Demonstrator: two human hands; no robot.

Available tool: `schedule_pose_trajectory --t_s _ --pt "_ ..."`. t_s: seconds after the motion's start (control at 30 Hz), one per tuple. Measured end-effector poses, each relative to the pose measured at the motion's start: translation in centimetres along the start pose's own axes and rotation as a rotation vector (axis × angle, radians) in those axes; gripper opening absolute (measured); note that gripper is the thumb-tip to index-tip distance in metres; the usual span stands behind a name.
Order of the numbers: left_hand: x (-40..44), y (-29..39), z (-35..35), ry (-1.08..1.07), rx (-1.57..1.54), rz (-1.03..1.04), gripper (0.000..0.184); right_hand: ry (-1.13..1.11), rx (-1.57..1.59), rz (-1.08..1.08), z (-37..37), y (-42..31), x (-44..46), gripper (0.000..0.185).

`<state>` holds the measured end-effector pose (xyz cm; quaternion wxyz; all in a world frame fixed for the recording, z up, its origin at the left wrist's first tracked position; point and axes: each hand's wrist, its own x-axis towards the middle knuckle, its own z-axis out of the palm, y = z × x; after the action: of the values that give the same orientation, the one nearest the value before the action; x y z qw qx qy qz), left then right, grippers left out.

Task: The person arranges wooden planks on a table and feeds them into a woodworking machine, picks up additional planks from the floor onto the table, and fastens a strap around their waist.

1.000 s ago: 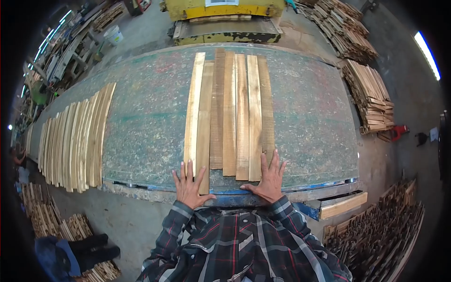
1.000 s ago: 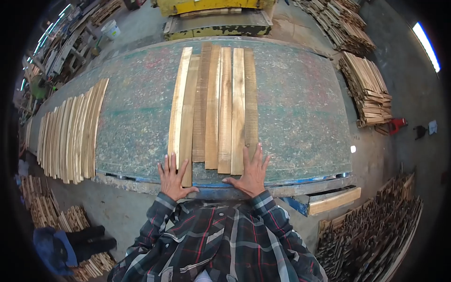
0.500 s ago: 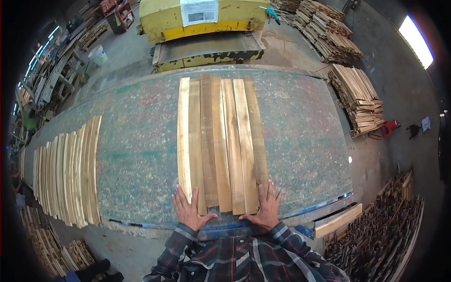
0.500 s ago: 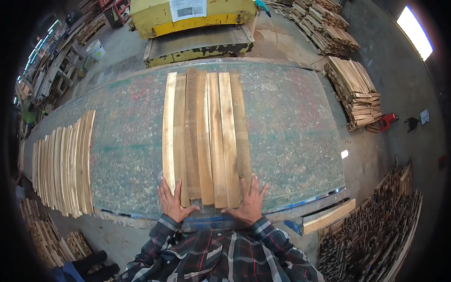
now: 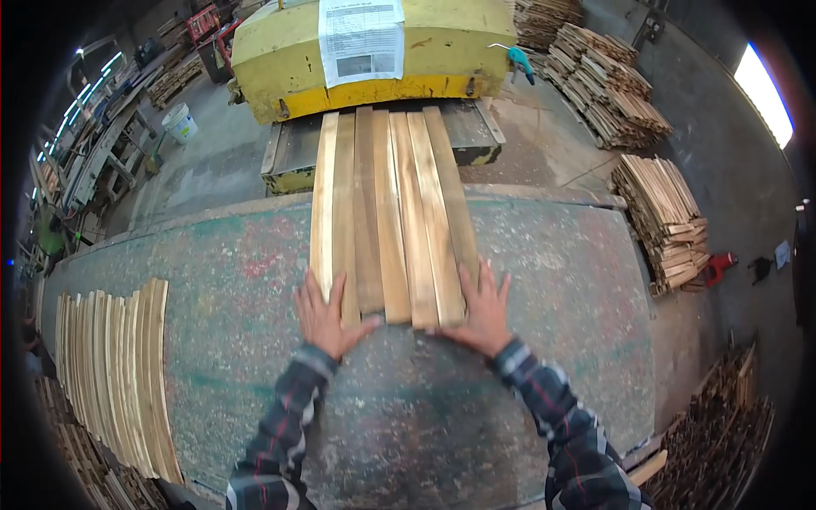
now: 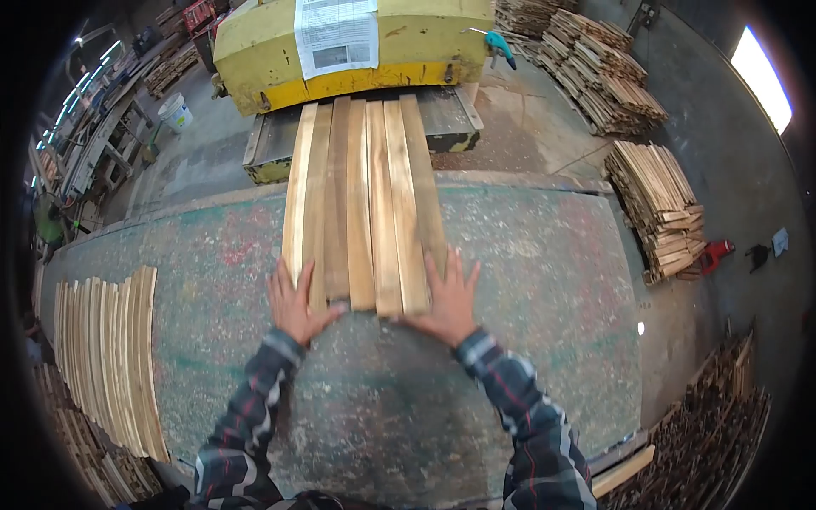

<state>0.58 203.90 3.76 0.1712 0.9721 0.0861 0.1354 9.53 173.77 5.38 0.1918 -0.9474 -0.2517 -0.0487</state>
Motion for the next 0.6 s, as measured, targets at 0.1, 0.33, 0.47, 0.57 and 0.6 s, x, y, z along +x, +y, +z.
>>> schedule_pose_trajectory --t_s 0.1,0.33,0.47,0.57,0.6 --pt "10.9 -2.6 2.2 0.054 0.186 0.005 0.089 0.018 -0.121 0.013 1.5 1.1 12.2 0.116" --pt "17.4 -5.1 4.6 0.1 0.249 0.053 0.064 0.062 -0.191 -0.106 4.8 1.9 21.7 0.076" --pt "19.6 -5.8 4.9 0.1 0.259 0.045 0.062 0.073 -0.198 -0.11 5.5 1.7 23.5 0.075" --pt "21.2 -6.6 5.3 0.102 0.262 0.051 0.064 0.076 -0.192 -0.102 6.2 1.8 25.0 0.075" --pt "21.8 -6.8 5.3 0.094 0.274 0.049 0.067 0.086 -0.211 -0.109 6.5 1.7 25.5 0.075"
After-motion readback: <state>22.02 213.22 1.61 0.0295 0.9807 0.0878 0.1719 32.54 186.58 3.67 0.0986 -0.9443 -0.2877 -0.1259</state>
